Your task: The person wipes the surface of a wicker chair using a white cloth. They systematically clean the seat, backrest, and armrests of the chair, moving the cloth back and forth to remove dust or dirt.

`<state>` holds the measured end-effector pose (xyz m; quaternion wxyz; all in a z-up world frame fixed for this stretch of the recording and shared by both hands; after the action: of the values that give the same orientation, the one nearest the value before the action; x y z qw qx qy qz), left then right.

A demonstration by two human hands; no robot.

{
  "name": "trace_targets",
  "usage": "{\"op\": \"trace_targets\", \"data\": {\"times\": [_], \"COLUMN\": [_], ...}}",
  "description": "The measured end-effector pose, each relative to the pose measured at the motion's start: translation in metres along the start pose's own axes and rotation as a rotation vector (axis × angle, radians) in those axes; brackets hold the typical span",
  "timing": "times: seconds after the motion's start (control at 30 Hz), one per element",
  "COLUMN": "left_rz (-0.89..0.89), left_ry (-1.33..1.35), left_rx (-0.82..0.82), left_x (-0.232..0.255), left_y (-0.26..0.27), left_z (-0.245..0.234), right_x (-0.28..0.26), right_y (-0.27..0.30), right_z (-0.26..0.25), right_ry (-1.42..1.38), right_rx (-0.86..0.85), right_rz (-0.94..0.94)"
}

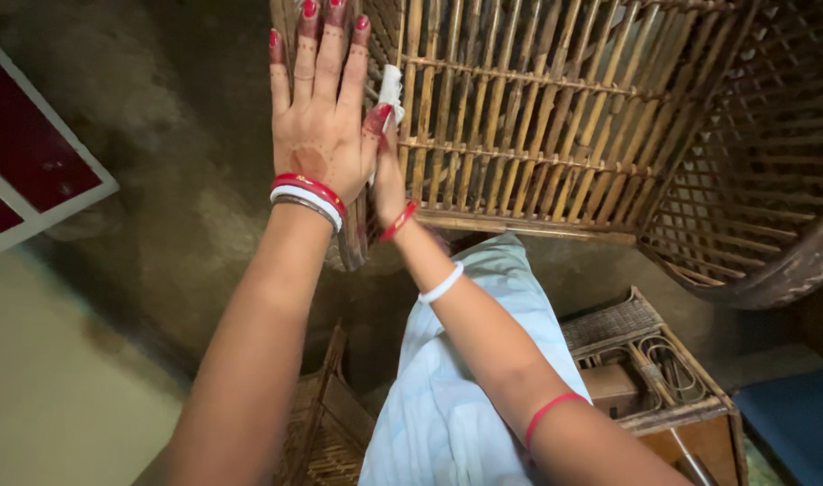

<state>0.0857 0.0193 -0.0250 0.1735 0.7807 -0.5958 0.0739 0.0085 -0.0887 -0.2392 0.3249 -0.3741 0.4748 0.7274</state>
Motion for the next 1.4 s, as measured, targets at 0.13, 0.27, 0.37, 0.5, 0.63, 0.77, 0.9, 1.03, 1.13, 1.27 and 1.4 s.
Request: {"op": "trace_targets", "data": {"times": [0.13, 0.27, 0.37, 0.5, 0.63, 0.77, 0.9, 1.03, 1.13, 1.27, 1.4], "left_rz": [0.007, 0.004, 0.006, 0.026, 0.023, 0.015, 0.017, 0.024, 0.021, 0.018, 0.018], "left_ry": [-0.005, -0.006, -0.004, -0.002, 0.004, -0.007, 0.002, -0.003, 0.006, 0.021, 0.017], "left_rx": [0.014, 0.010, 0.010, 0.036, 0.037, 0.029, 0.040, 0.047, 0.037, 0.039, 0.033], "left_x": [0.001, 0.000, 0.000, 0.002, 0.000, 0.001, 0.000, 0.001, 0.001, 0.002, 0.003], "left_y": [-0.001, -0.001, 0.000, -0.001, -0.001, -0.001, 0.000, 0.000, 0.001, -0.001, 0.000], "left_z": [-0.002, -0.001, -0.001, -0.003, 0.000, 0.000, -0.001, -0.002, -0.002, -0.005, -0.007], "right_x": [-0.081, -0.098, -0.092, -0.059, 0.005, 0.069, 0.091, 0.038, -0.037, -0.093, -0.121], "right_y": [0.040, 0.049, 0.033, 0.007, -0.009, -0.033, -0.041, -0.019, -0.001, 0.020, 0.040], "right_z": [0.026, 0.033, 0.019, 0.003, -0.022, -0.048, -0.055, -0.032, -0.017, 0.011, 0.022], "right_ry": [-0.058, -0.211, 0.123, 0.282, 0.269, 0.259, 0.080, -0.219, 0.052, -0.254, -0.260], "right_rx": [-0.069, -0.020, 0.069, 0.142, 0.239, 0.309, 0.323, 0.238, 0.254, 0.203, 0.182], "right_rz": [-0.101, -0.086, -0.207, -0.245, -0.104, -0.088, -0.003, 0.084, -0.056, -0.010, -0.040]}}
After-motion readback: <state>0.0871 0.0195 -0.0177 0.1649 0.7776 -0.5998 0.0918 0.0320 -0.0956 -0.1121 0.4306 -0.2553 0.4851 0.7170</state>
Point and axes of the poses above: each hand's wrist, its own y-axis away from the middle knuckle, its own z-axis out of the palm, x = y × z, the point moved 9 cm from there along -y, towards the middle knuckle, and after that the axes turned 5 degrees about x, right-handed, at the moved point
